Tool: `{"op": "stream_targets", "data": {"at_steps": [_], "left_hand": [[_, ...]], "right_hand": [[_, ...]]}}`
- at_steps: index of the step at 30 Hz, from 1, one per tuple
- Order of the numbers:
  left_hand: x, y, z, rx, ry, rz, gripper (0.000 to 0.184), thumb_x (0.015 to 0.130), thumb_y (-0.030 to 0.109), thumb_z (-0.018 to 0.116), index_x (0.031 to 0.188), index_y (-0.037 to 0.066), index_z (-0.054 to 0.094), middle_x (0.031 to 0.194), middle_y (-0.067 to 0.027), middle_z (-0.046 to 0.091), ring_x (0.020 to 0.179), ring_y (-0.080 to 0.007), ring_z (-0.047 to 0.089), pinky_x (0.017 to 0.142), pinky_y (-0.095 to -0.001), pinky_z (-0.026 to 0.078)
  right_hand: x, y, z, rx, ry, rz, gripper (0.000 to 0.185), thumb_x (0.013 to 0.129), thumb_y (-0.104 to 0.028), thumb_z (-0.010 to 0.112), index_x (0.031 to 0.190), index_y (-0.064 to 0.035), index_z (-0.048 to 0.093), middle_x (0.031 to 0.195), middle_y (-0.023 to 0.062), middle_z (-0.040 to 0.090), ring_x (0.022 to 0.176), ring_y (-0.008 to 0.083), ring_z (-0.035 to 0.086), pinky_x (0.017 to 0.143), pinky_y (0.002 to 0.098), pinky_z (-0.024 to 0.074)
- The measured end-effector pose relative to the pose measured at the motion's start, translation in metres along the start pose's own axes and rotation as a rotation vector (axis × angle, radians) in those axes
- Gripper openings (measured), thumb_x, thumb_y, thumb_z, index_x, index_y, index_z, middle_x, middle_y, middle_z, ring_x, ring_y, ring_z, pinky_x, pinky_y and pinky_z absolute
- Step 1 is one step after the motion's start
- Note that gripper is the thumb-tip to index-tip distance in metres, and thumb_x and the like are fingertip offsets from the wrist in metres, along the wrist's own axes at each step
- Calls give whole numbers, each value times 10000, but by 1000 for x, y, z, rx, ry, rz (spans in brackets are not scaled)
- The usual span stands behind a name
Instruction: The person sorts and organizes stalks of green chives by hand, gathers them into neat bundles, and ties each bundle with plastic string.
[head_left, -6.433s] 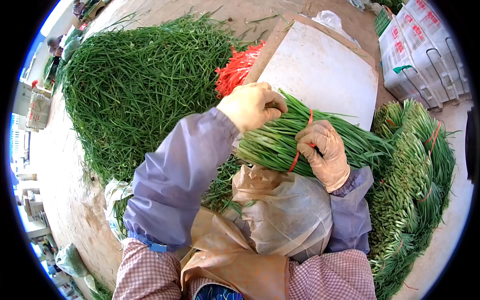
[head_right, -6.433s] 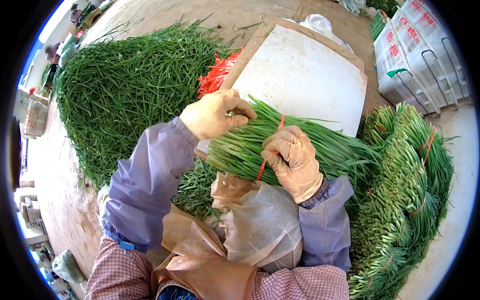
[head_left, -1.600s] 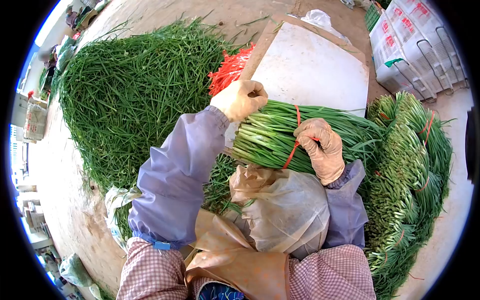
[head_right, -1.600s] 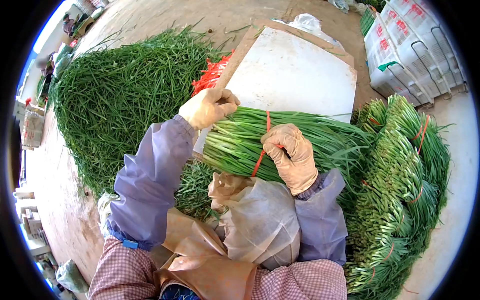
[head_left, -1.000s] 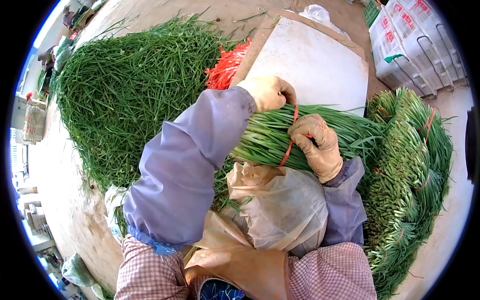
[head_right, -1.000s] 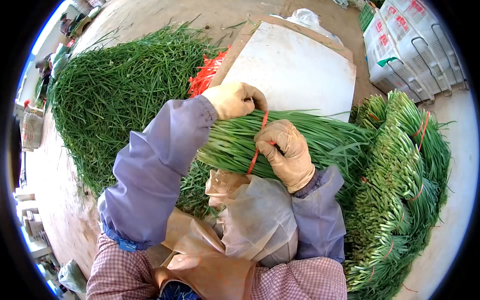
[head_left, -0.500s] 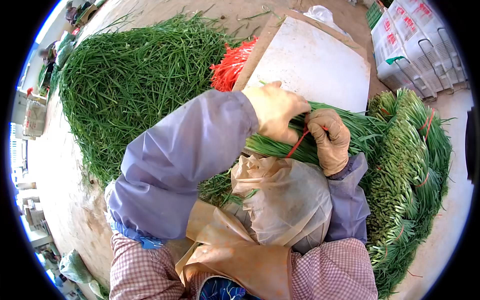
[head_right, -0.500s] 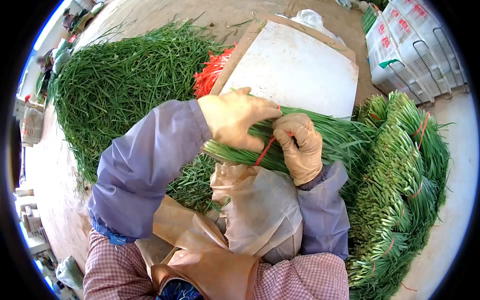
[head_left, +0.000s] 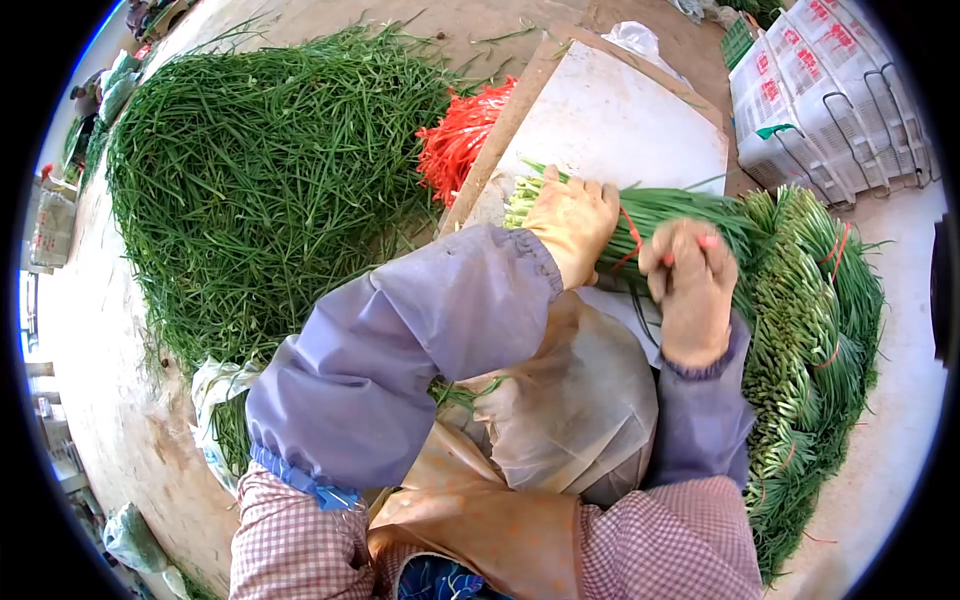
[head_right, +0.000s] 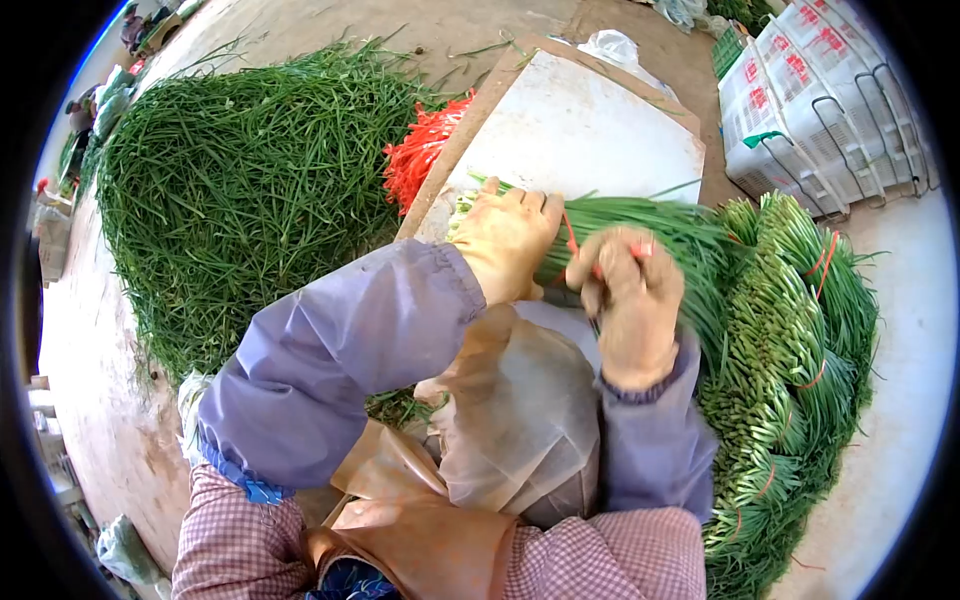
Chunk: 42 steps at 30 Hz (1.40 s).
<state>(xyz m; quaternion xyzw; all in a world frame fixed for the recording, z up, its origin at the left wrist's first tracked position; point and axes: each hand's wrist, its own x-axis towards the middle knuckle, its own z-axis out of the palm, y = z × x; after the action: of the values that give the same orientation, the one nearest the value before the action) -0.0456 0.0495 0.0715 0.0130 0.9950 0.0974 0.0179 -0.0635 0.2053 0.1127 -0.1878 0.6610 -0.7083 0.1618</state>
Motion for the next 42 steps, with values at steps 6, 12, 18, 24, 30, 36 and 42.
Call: {"op": "stream_targets", "data": {"at_steps": [6,12,18,24,30,36,42], "left_hand": [[18,0,28,26,200,-60,733,611,384,841,1164,22,524,1077,-126,609,1061,-264,593,927,-486,424],[1,-2,0,11,1,28,1082,586,451,851,1446,37,341,1280,-187,515,1231,-327,491,1061,-556,340],[40,-16,-41,-137,-197,87,1032,569,580,820,1353,19,455,1286,-227,557,1247,-349,505,1075,-509,337],[14,-32,-24,-467,-233,115,979,533,561,852,1244,-24,519,1139,-259,627,1097,-397,597,912,-426,487],[-44,-33,-65,-614,756,337,1049,482,433,889,1301,-48,444,1149,-234,570,1085,-405,548,953,-477,416],[-55,-30,-23,-758,891,158,1391,399,457,917,1473,-39,186,1348,-232,422,1277,-413,420,1068,-641,265],[-40,-37,24,-525,946,-60,963,687,553,758,1400,19,392,1150,-193,629,1097,-373,602,987,-456,440]], "right_hand": [[-82,86,-30,170,5,183,191,957,-199,593,847,-55,534,733,47,554,598,91,448,535,231,344],[-52,106,-34,437,69,584,135,940,-197,613,898,-100,530,742,-8,536,501,57,380,425,215,280],[-14,90,-16,180,14,816,104,886,-132,630,952,-106,555,567,-32,438,380,69,301,347,244,193],[-7,112,-13,-166,48,460,120,871,-39,585,989,-27,599,717,77,598,509,164,520,442,301,402],[12,27,-16,-972,-90,-543,527,869,-28,632,1365,-2,456,1344,130,516,1180,256,506,1014,368,388],[22,30,-3,-722,-295,4,442,892,-81,625,1311,-6,506,1158,94,557,964,202,516,822,332,397],[39,54,7,-645,-293,101,369,915,-134,618,1256,-9,556,971,57,598,747,148,526,631,295,405]]}}
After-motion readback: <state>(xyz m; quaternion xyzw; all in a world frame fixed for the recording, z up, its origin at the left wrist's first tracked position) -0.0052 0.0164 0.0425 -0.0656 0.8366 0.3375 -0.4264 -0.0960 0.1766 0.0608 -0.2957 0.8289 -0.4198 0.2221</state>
